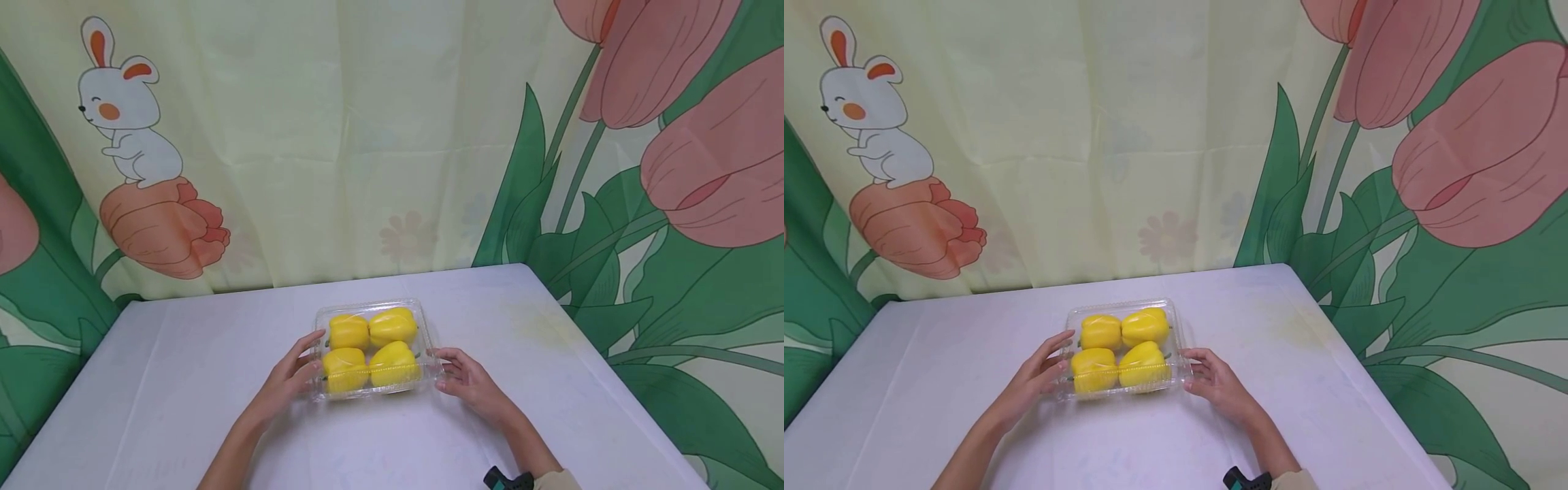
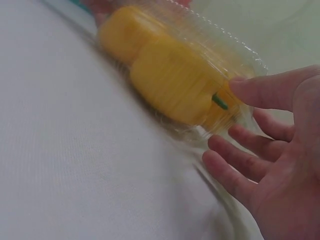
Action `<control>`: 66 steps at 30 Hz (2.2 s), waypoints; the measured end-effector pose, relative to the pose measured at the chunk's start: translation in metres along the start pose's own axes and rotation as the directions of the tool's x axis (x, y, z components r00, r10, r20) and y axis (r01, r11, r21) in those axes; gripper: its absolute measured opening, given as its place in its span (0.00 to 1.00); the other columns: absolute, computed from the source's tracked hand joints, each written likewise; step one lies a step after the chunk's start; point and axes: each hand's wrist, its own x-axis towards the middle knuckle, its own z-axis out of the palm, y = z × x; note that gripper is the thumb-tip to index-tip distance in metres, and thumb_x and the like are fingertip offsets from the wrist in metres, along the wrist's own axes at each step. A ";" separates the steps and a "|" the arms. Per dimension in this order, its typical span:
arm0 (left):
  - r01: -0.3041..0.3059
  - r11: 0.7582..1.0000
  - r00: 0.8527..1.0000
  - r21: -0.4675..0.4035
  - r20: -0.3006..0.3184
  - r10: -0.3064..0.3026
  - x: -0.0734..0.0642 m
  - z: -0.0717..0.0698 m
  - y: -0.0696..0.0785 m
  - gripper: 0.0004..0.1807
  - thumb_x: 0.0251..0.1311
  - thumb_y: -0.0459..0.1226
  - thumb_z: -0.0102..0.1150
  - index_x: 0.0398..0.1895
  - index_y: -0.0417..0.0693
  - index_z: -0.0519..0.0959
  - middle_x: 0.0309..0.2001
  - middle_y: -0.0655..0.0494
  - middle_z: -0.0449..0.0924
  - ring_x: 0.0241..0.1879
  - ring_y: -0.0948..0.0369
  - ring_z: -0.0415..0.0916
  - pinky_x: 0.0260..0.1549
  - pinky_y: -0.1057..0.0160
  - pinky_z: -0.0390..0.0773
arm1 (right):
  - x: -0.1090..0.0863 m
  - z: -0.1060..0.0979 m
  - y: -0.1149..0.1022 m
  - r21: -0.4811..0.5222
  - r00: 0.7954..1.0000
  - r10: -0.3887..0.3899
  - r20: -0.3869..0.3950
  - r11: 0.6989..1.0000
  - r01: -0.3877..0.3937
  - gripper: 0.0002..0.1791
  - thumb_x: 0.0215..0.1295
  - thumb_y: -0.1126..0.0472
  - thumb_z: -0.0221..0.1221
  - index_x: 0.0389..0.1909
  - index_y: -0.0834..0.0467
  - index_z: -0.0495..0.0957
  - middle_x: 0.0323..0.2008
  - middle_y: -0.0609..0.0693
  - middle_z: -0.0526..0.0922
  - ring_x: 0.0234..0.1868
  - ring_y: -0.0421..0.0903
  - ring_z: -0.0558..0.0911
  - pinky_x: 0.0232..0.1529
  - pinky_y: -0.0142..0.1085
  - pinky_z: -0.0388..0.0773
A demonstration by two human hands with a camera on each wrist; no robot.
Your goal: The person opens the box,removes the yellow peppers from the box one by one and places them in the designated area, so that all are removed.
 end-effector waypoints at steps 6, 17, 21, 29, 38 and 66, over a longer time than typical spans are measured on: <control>0.013 1.000 1.000 -0.003 -0.005 -0.013 -0.001 -0.001 0.001 0.28 0.69 0.47 0.51 0.70 0.72 0.59 0.74 0.54 0.56 0.70 0.43 0.59 0.55 0.45 0.77 | 0.000 0.000 0.002 -0.004 1.000 -0.001 -0.007 1.000 0.001 0.25 0.65 0.59 0.60 0.62 0.58 0.65 0.71 0.56 0.64 0.72 0.60 0.63 0.68 0.50 0.68; 0.016 1.000 1.000 -0.016 0.023 -0.016 0.000 -0.001 0.000 0.29 0.69 0.47 0.51 0.71 0.69 0.58 0.75 0.55 0.52 0.71 0.41 0.57 0.56 0.43 0.76 | -0.001 -0.001 0.000 0.013 1.000 -0.011 -0.006 1.000 0.011 0.23 0.66 0.60 0.59 0.59 0.58 0.66 0.71 0.57 0.64 0.71 0.61 0.64 0.62 0.35 0.75; 0.018 1.000 0.999 -0.021 0.030 -0.017 0.000 -0.001 -0.001 0.29 0.69 0.48 0.51 0.71 0.70 0.58 0.75 0.55 0.52 0.72 0.41 0.56 0.56 0.44 0.76 | -0.001 -0.001 0.000 0.004 1.000 -0.007 -0.016 1.000 0.007 0.22 0.66 0.59 0.59 0.57 0.58 0.67 0.71 0.57 0.65 0.71 0.60 0.64 0.63 0.37 0.74; 0.031 0.999 0.999 -0.023 0.042 -0.030 -0.001 -0.001 0.000 0.29 0.69 0.49 0.50 0.71 0.72 0.57 0.76 0.56 0.51 0.72 0.41 0.55 0.56 0.43 0.76 | -0.001 0.000 -0.001 0.004 1.000 -0.018 -0.012 1.000 0.018 0.19 0.66 0.58 0.59 0.55 0.60 0.70 0.71 0.57 0.65 0.71 0.60 0.64 0.62 0.32 0.75; 0.049 0.998 0.998 -0.028 0.045 -0.048 -0.001 -0.002 0.001 0.29 0.69 0.49 0.50 0.71 0.72 0.56 0.76 0.57 0.50 0.72 0.41 0.54 0.57 0.40 0.74 | 0.000 0.002 -0.002 -0.060 0.993 -0.115 0.011 0.991 0.116 0.12 0.71 0.58 0.53 0.43 0.63 0.79 0.69 0.62 0.64 0.70 0.65 0.63 0.53 0.25 0.77; 0.037 0.997 0.998 -0.065 0.047 -0.034 -0.001 -0.003 0.000 0.30 0.69 0.48 0.51 0.72 0.68 0.56 0.76 0.58 0.51 0.72 0.40 0.54 0.55 0.44 0.77 | -0.002 0.002 -0.003 -0.050 0.998 -0.069 0.007 0.996 0.069 0.13 0.72 0.57 0.53 0.43 0.64 0.77 0.71 0.58 0.63 0.70 0.62 0.66 0.54 0.29 0.79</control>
